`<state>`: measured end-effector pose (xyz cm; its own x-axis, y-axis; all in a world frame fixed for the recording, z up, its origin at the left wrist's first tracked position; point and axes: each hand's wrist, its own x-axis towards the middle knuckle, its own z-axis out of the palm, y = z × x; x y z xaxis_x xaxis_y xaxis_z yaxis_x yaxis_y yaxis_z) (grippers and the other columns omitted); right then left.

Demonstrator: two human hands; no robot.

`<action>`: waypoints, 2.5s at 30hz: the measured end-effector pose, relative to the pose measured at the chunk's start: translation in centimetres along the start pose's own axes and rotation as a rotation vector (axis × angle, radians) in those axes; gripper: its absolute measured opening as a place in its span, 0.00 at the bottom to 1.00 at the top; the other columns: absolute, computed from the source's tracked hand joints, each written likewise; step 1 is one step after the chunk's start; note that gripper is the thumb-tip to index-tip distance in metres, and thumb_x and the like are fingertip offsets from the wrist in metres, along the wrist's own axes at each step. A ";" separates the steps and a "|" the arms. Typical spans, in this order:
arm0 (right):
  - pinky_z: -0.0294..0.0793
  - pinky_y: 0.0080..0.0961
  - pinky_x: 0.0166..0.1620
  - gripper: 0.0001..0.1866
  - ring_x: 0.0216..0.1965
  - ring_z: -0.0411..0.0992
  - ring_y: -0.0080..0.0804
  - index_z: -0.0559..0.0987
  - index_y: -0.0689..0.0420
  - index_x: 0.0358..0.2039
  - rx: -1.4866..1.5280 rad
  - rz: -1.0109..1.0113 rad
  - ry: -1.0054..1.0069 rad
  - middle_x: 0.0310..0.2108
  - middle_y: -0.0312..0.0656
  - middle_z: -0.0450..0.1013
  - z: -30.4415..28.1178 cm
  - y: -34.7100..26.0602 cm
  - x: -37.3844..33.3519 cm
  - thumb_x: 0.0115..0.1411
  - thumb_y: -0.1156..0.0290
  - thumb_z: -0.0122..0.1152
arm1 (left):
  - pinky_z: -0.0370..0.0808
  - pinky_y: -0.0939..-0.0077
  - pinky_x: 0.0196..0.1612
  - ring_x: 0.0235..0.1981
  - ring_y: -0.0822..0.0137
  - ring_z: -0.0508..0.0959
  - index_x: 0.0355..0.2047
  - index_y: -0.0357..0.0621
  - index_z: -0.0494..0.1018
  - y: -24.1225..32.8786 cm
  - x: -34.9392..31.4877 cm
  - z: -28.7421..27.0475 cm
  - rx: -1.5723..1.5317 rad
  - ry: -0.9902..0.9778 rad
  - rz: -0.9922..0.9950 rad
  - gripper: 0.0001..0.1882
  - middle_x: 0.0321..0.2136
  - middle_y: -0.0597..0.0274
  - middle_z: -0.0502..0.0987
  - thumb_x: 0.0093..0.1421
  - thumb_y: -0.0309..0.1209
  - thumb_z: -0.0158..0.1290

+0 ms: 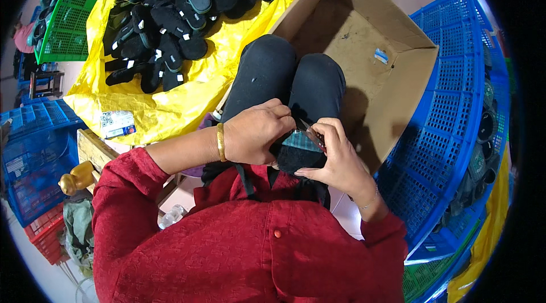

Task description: The person sits cross-legged and sews the upper strap of a black slipper using a needle and thread. They repeatedly pull the thread through the fabric, adjust the slipper, and continue stitching the same area.

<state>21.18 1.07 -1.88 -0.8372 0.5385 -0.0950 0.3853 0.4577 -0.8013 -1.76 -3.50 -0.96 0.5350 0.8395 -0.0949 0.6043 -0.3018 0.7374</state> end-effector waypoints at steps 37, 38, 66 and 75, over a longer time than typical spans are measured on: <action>0.73 0.34 0.38 0.31 0.37 0.72 0.45 0.66 0.59 0.42 -0.037 0.109 0.167 0.39 0.47 0.65 -1.9 2.9 2.8 0.37 0.70 0.73 | 0.70 0.65 0.40 0.34 0.52 0.71 0.31 0.40 0.71 -1.5 3.0 0.2 0.010 0.350 -0.026 0.21 0.28 0.54 0.72 0.33 0.26 0.64; 0.73 0.33 0.38 0.31 0.37 0.71 0.45 0.66 0.59 0.42 -0.009 0.137 0.165 0.39 0.47 0.65 -2.0 3.1 3.0 0.37 0.71 0.72 | 0.70 0.65 0.40 0.34 0.51 0.71 0.31 0.40 0.71 -1.6 3.2 0.2 0.012 0.360 -0.033 0.21 0.28 0.54 0.72 0.33 0.26 0.64; 0.71 0.36 0.44 0.32 0.41 0.69 0.49 0.65 0.62 0.40 0.076 0.192 0.321 0.39 0.50 0.66 -1.2 4.1 4.3 0.33 0.78 0.71 | 0.71 0.65 0.40 0.34 0.51 0.72 0.29 0.41 0.69 -2.8 5.2 -2.1 0.038 0.234 -0.068 0.19 0.27 0.53 0.74 0.33 0.27 0.60; 0.70 0.35 0.45 0.27 0.40 0.66 0.46 0.63 0.63 0.38 0.080 0.141 0.575 0.40 0.50 0.62 0.3 4.4 4.7 0.36 0.83 0.63 | 0.70 0.64 0.39 0.34 0.51 0.71 0.32 0.41 0.69 -2.5 5.5 -0.7 0.042 0.446 -0.175 0.21 0.28 0.54 0.72 0.34 0.25 0.60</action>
<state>18.77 5.40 -6.01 -0.4271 0.8970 0.1138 0.4285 0.3116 -0.8481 -0.75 2.18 -2.81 0.1233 0.9884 0.0883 0.6909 -0.1494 0.7073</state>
